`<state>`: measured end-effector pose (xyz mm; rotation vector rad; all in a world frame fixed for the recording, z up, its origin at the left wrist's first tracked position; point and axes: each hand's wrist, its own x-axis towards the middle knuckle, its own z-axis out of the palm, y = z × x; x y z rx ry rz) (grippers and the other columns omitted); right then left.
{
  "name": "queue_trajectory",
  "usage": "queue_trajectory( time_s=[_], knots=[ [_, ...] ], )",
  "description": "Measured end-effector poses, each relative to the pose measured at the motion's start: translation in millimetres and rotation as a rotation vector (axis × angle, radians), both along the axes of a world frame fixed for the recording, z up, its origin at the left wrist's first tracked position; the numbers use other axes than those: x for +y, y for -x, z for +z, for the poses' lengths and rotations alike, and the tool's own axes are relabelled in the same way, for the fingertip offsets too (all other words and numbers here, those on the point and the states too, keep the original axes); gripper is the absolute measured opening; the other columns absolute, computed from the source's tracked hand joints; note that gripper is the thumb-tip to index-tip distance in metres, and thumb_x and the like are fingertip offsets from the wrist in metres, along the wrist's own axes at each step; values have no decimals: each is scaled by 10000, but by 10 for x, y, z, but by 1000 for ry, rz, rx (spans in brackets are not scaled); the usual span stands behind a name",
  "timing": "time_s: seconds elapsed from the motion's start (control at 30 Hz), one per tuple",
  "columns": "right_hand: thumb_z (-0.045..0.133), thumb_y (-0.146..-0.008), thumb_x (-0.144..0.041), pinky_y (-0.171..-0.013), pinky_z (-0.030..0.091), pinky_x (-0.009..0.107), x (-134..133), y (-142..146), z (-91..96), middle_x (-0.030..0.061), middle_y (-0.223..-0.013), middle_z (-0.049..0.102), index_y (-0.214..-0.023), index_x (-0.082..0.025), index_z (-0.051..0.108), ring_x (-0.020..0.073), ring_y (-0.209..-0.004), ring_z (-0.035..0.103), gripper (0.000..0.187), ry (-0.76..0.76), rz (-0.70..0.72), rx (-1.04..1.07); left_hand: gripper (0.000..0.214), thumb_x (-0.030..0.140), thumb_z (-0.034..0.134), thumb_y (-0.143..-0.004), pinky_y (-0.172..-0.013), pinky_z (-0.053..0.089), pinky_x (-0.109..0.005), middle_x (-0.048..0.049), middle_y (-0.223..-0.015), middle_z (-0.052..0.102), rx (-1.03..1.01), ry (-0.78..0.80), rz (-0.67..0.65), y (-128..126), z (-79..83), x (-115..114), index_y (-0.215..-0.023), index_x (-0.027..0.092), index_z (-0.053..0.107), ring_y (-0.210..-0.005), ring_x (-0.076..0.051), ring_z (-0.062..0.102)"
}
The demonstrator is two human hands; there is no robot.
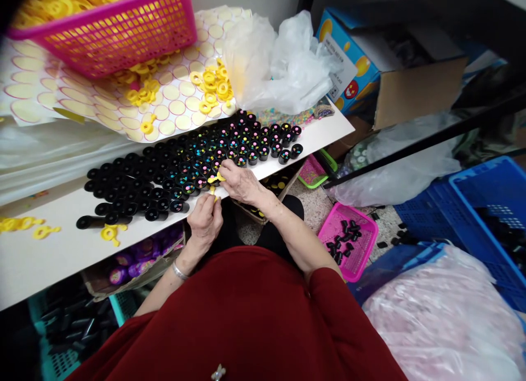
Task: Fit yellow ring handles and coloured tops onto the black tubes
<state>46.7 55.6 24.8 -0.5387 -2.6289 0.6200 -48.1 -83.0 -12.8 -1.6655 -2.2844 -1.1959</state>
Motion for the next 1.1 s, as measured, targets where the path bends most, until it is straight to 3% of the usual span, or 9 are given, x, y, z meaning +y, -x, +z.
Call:
queue_trajectory(
  time_s=[0.2, 0.4, 0.73, 0.8, 0.93, 1.1],
  knots=[
    [425, -868, -184, -768, 470, 294, -1, -13, -64, 131, -1133, 513, -1019, -144, 492, 192, -958, 535, 171, -8, 15, 81, 247, 285, 481, -851, -655, 455, -270, -64, -734, 644, -200, 39, 32, -94, 81, 98, -1005, 155, 625, -639, -153, 591],
    [408, -860, -153, -741, 471, 268, -23, -35, -88, 118, -1085, 533, -999, -147, 502, 178, -926, 545, 168, 3, 6, 128, 260, 296, 499, -811, -491, 362, -223, 43, -570, 529, -606, 176, -21, -146, 146, 227, -1031, 180, 572, -438, -94, 451],
    [417, -858, -158, -818, 495, 308, -48, -66, -209, 119, -1066, 554, -1008, -165, 537, 187, -990, 552, 193, 36, -14, 373, 131, 210, 515, -753, -519, 368, -216, 61, -544, 492, -708, 120, -52, -276, 13, 335, -882, 199, 497, -486, -99, 472],
    [438, -863, -178, -828, 497, 313, -101, -106, -222, 112, -1074, 562, -1025, -174, 546, 185, -1005, 555, 195, 86, -40, 432, 158, 214, 512, -756, -513, 378, -214, 62, -543, 499, -778, 105, -44, -305, -12, 351, -914, 196, 507, -478, -98, 478],
    [553, -826, -238, -739, 498, 291, -211, -201, -284, 84, -1036, 570, -1029, -180, 563, 156, -856, 565, 211, 265, -193, 545, 402, 260, 527, -784, -489, 387, -210, 70, -538, 519, -872, 97, -39, -338, -61, 376, -1174, 179, 471, -452, -102, 489],
    [645, -758, -289, -595, 446, 245, -240, -262, -385, 39, -980, 535, -1009, -181, 587, 86, -637, 478, 279, 546, -276, 566, 511, 256, 527, -800, -464, 354, -203, 76, -531, 512, -818, 102, -34, -323, -118, 391, -1291, 168, 415, -423, -93, 465]
  ],
)
